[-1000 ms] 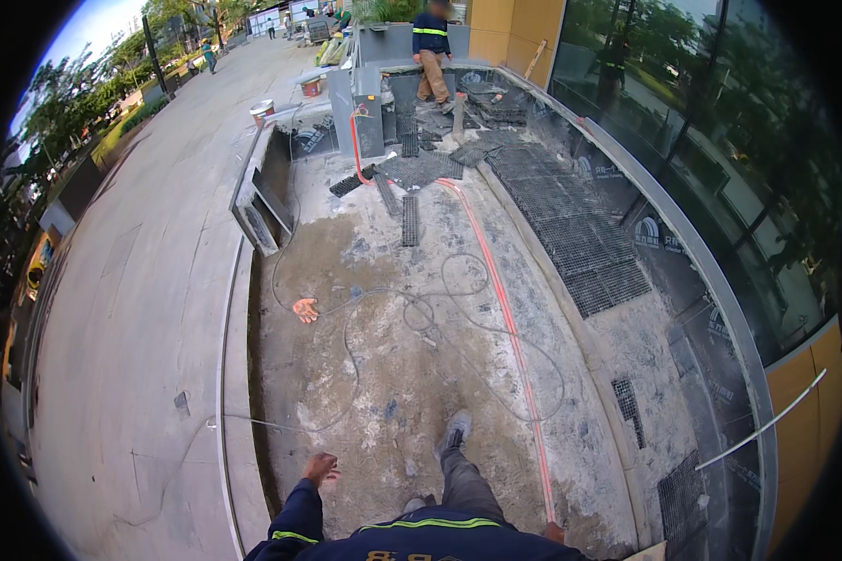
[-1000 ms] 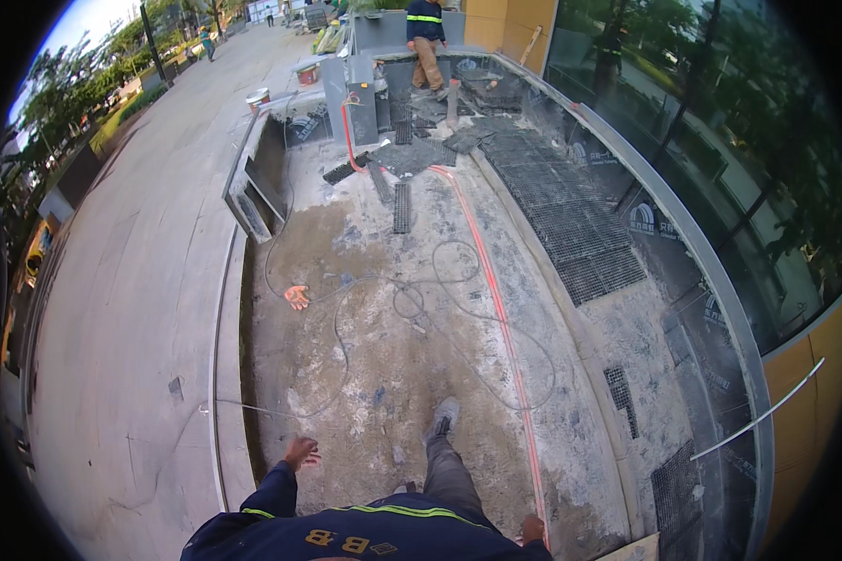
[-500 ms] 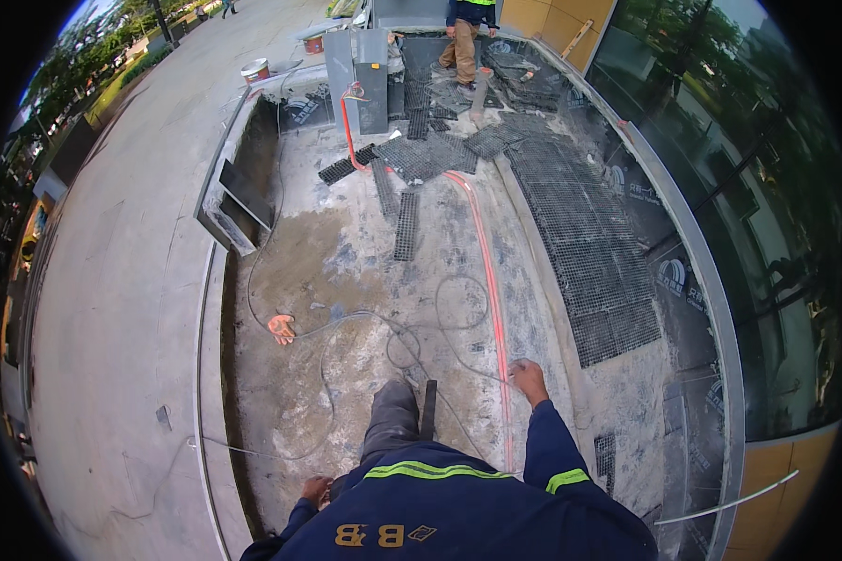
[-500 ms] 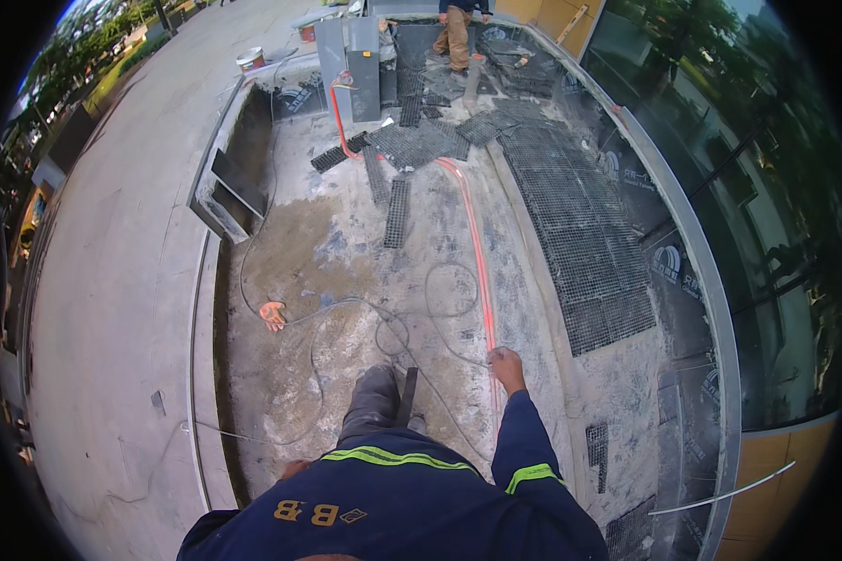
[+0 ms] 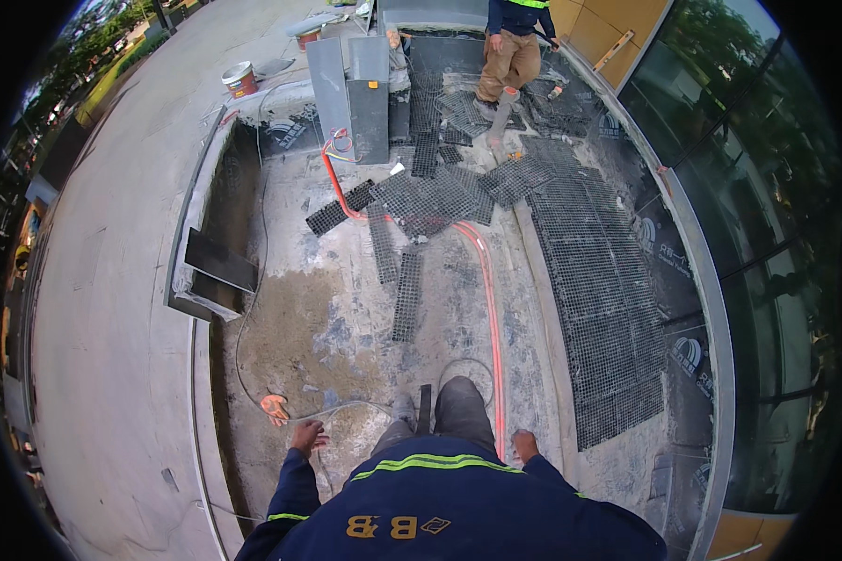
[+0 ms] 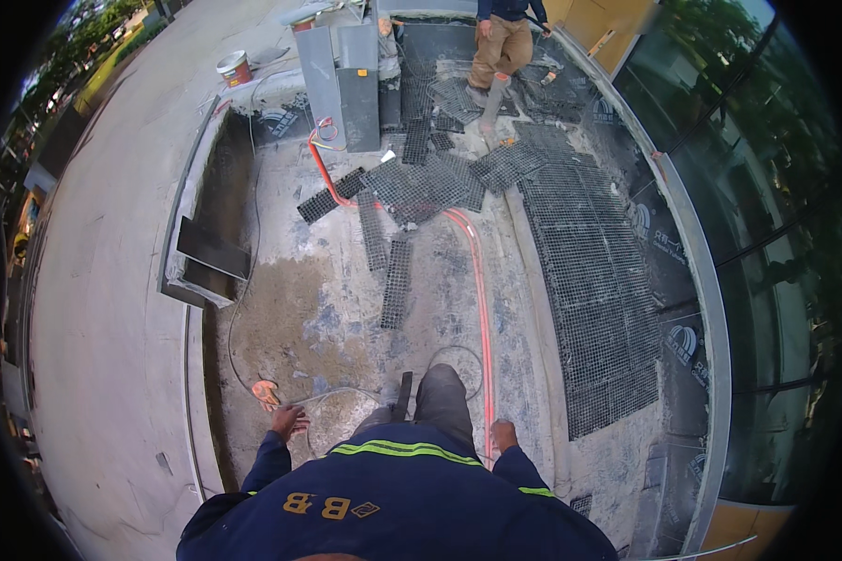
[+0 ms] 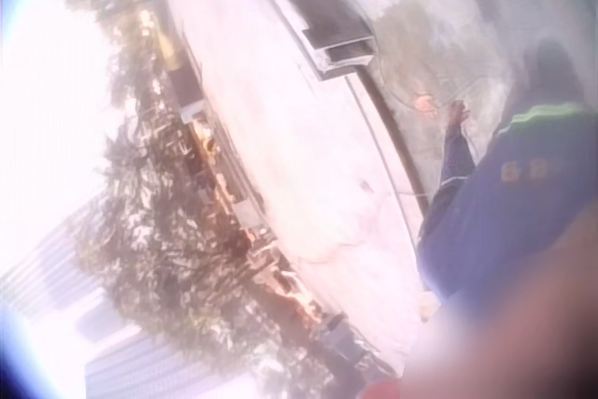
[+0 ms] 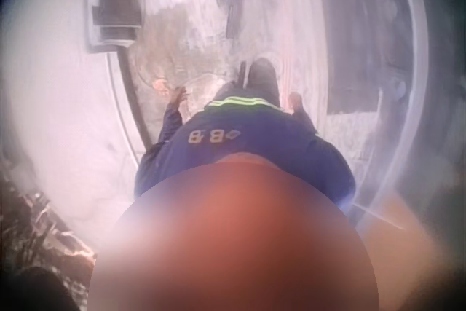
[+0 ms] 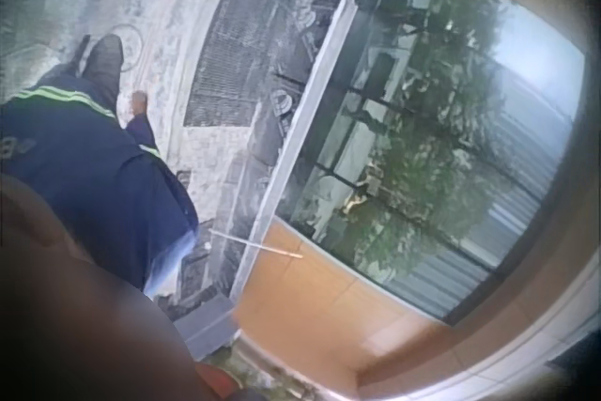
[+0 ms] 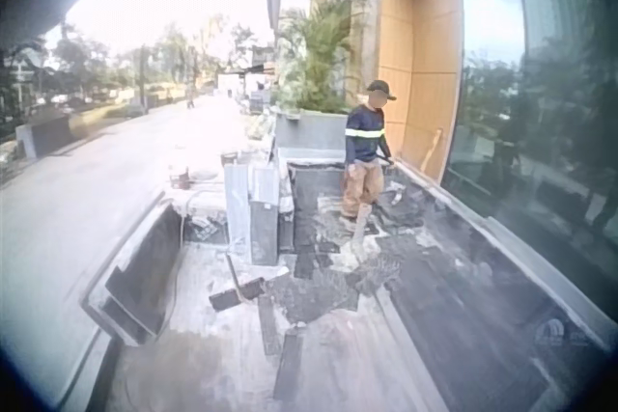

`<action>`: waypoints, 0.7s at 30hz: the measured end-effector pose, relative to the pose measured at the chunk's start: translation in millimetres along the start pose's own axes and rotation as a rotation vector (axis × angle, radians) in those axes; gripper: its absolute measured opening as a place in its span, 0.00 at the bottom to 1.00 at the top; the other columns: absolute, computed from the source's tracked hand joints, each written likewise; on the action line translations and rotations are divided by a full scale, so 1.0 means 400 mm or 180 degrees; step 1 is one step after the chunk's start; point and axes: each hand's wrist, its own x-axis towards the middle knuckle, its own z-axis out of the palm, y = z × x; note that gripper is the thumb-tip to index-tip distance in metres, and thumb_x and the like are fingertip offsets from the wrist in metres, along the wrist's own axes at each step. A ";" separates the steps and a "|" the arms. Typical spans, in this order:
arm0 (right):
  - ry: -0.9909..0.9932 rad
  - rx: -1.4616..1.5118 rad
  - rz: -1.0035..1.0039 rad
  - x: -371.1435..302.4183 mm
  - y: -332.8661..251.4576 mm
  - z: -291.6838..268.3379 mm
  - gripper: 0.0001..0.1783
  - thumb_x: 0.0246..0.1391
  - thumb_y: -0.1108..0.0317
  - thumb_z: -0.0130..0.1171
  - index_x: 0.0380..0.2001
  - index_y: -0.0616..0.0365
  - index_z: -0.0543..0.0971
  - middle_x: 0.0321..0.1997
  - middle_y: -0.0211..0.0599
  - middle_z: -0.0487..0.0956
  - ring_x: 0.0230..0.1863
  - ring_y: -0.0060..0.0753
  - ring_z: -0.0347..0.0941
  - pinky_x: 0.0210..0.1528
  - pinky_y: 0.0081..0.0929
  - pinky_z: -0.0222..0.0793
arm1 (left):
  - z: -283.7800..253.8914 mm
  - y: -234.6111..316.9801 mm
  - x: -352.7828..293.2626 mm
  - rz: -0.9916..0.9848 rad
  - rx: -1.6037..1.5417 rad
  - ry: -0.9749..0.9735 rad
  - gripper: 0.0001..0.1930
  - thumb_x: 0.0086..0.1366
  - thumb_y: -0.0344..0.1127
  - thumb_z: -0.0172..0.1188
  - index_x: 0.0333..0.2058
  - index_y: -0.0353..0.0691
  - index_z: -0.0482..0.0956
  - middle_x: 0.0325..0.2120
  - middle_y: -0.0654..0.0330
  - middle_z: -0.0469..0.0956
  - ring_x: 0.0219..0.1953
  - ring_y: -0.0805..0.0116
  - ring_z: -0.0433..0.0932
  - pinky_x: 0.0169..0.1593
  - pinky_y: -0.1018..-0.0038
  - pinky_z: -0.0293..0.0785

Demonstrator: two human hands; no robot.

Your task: The person applies mortar to a metal mesh surface using a trowel and positions a large stone tile into place. They then use a metal straightedge and pencil to mark alignment lines on the tile and surrounding area. The person continues to adjust the tile and measure the installation area.

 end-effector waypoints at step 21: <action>0.0357 0.0219 -0.2287 0.872 -2.707 -0.509 0.14 0.65 0.60 0.59 0.41 0.60 0.84 0.28 0.35 0.83 0.22 0.25 0.77 0.24 0.26 0.74 | 0.725 1.607 0.877 0.2275 0.3588 -0.0966 0.14 0.60 0.36 0.64 0.46 0.45 0.84 0.42 0.52 0.86 0.48 0.49 0.84 0.49 0.54 0.80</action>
